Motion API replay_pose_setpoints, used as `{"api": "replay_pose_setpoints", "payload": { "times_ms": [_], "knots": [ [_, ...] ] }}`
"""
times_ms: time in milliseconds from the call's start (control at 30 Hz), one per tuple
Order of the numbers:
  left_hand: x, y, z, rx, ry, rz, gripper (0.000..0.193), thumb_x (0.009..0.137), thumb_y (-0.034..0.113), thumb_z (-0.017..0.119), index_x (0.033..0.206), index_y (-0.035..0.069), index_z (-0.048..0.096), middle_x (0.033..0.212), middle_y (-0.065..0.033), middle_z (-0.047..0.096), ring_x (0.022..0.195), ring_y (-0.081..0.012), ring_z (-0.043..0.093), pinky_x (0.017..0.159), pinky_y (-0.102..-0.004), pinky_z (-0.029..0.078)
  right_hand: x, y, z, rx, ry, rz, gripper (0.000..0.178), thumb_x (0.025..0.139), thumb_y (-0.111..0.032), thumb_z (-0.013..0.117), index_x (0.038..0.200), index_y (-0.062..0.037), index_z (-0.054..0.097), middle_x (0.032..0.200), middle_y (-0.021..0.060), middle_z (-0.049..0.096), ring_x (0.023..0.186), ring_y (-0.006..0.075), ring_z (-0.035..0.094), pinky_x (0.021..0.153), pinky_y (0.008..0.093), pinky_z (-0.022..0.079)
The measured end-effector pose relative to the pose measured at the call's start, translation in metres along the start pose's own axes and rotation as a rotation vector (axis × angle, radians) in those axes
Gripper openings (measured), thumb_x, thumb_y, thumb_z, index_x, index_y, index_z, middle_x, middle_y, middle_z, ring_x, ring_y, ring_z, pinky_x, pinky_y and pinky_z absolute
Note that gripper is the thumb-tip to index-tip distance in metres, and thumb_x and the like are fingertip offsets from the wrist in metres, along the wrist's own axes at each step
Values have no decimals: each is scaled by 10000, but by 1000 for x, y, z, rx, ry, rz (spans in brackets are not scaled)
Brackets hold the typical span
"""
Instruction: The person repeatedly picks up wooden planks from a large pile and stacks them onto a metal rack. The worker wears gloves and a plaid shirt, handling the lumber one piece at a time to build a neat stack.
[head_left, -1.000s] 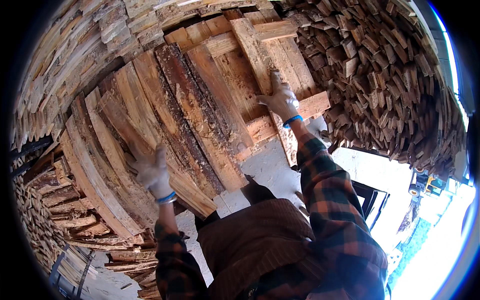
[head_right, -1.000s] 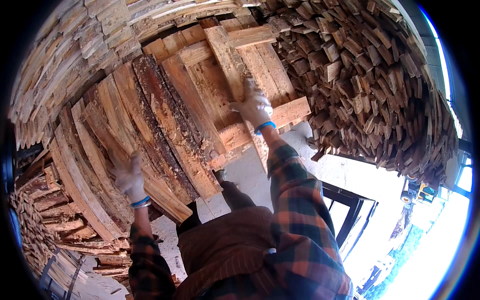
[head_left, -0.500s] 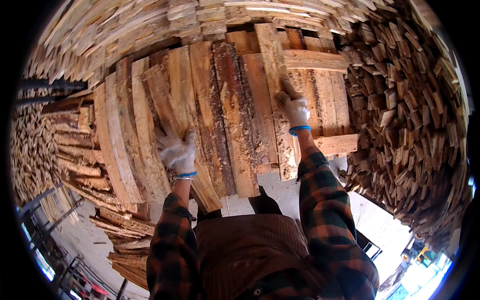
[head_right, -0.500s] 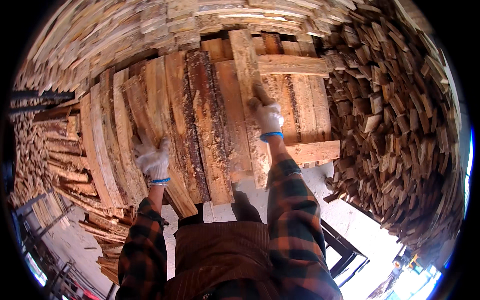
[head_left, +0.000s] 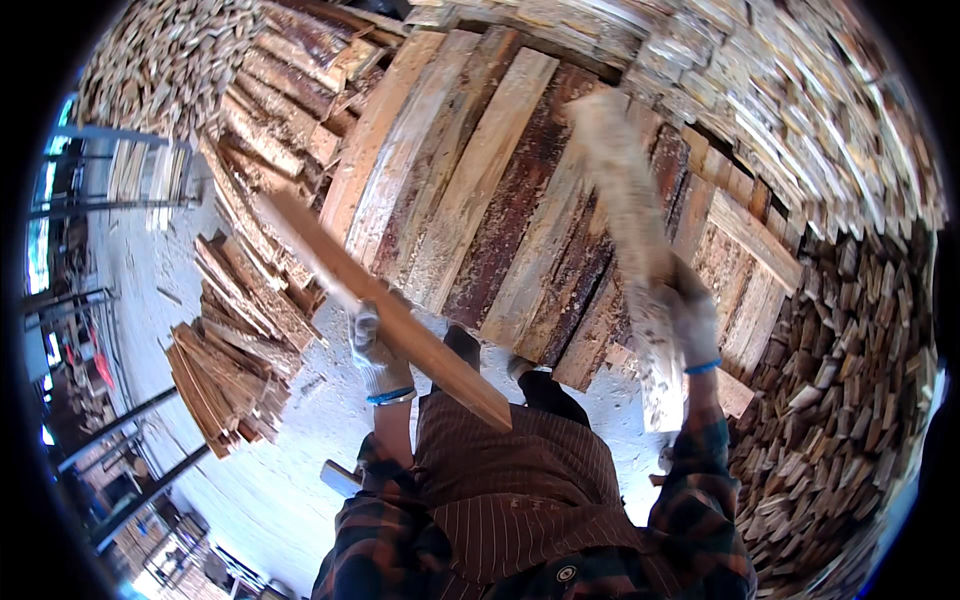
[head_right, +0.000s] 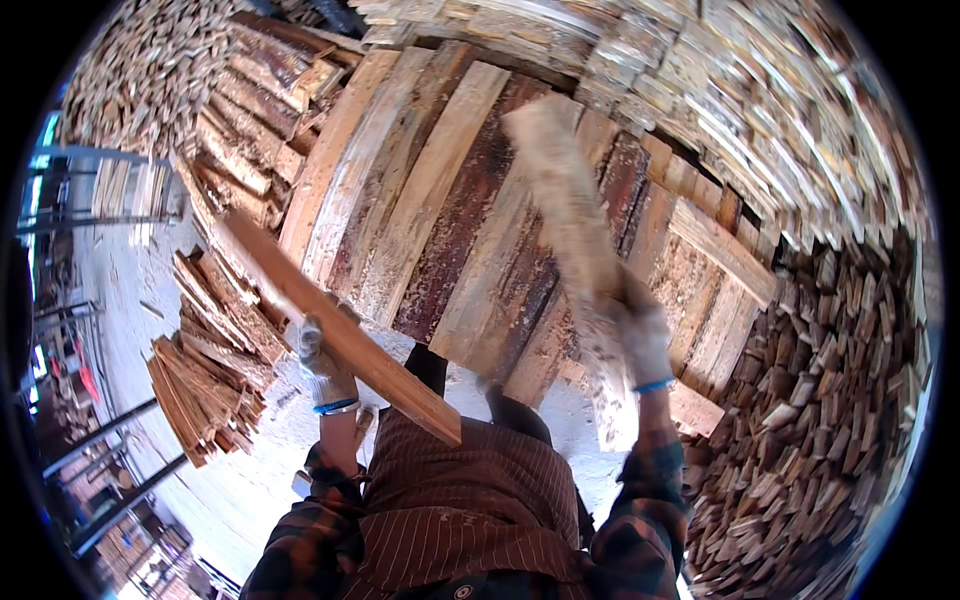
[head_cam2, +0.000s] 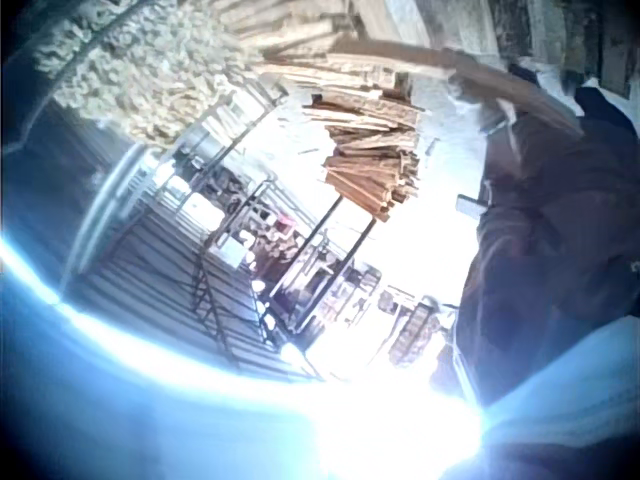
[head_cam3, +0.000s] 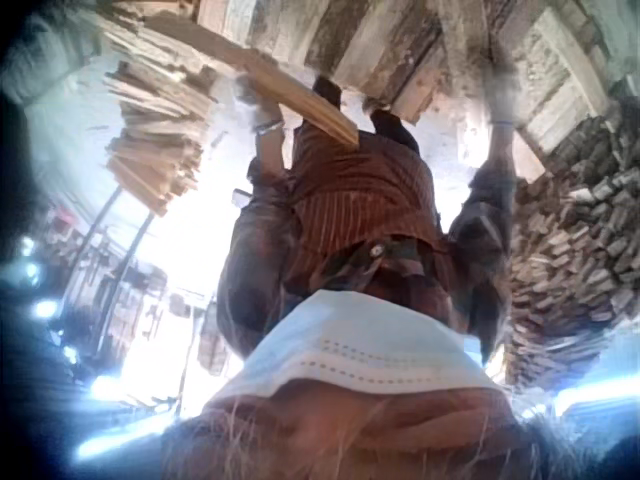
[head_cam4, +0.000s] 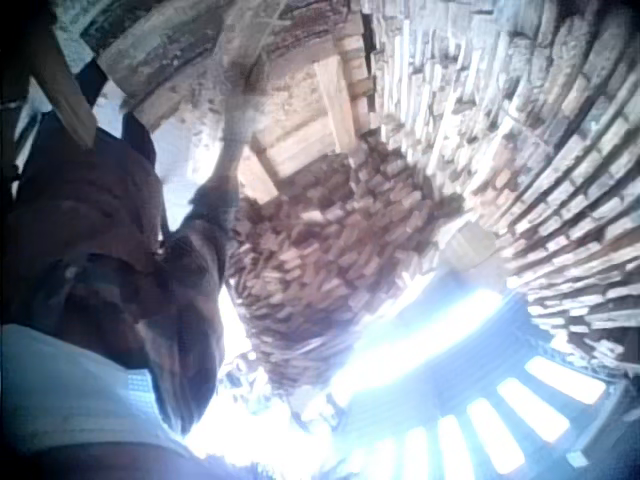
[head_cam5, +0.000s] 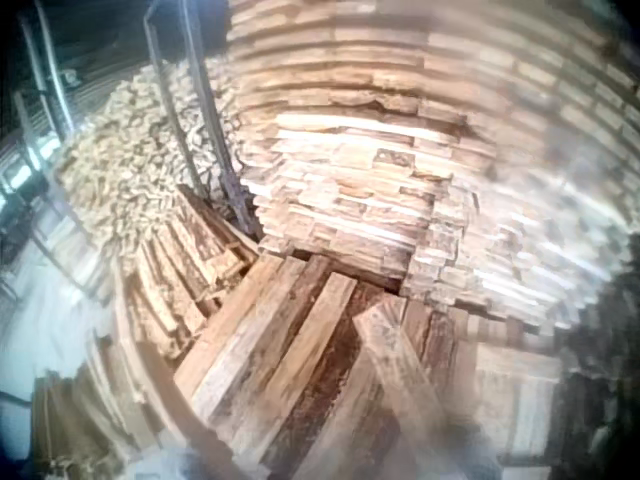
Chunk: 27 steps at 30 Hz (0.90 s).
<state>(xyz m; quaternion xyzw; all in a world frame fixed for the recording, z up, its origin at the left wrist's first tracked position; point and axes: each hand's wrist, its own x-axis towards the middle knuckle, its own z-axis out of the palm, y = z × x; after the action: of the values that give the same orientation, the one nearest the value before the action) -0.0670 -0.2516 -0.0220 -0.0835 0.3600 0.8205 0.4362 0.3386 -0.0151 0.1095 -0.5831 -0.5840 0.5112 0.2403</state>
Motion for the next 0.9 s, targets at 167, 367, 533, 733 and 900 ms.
{"api": "replay_pose_setpoints", "payload": {
  "times_ms": [167,367,533,733,900],
  "knots": [
    [-4,-19,-98,627,258,332,392,899,243,561,1229,32,584,1095,-147,627,965,-231,635,816,-359,527,21,-13,100,-1071,-163,-408,793,759,-441,729,1419,-196,364,1100,212,542,941,349,593,700,462,514],
    [1,-85,23,821,458,176,452,937,312,562,1259,-6,562,1197,-110,590,1022,-219,581,886,-330,461,37,-1,80,-957,-201,-158,987,604,-393,834,1455,-265,350,1193,204,545,1034,397,578,858,508,477],
    [-6,-65,6,329,441,166,324,913,388,581,980,73,621,916,-40,577,809,-165,559,732,-325,493,70,-50,79,-687,-215,-334,892,617,-311,803,1426,-286,429,1183,219,571,1058,397,583,905,437,482],
    [32,-6,50,302,563,164,355,876,358,620,1072,62,621,890,-56,598,761,-168,577,693,-301,495,177,-134,134,-890,-182,-507,791,649,-352,779,1377,-243,491,1196,191,573,1053,397,558,892,468,476],
    [48,-12,87,447,729,37,466,847,286,700,1148,-36,548,965,-91,618,832,-165,590,727,-311,505,262,-120,186,-1019,-110,-403,749,701,-372,747,1386,-248,470,1285,167,521,1082,404,553,903,496,468]
  ]
}}
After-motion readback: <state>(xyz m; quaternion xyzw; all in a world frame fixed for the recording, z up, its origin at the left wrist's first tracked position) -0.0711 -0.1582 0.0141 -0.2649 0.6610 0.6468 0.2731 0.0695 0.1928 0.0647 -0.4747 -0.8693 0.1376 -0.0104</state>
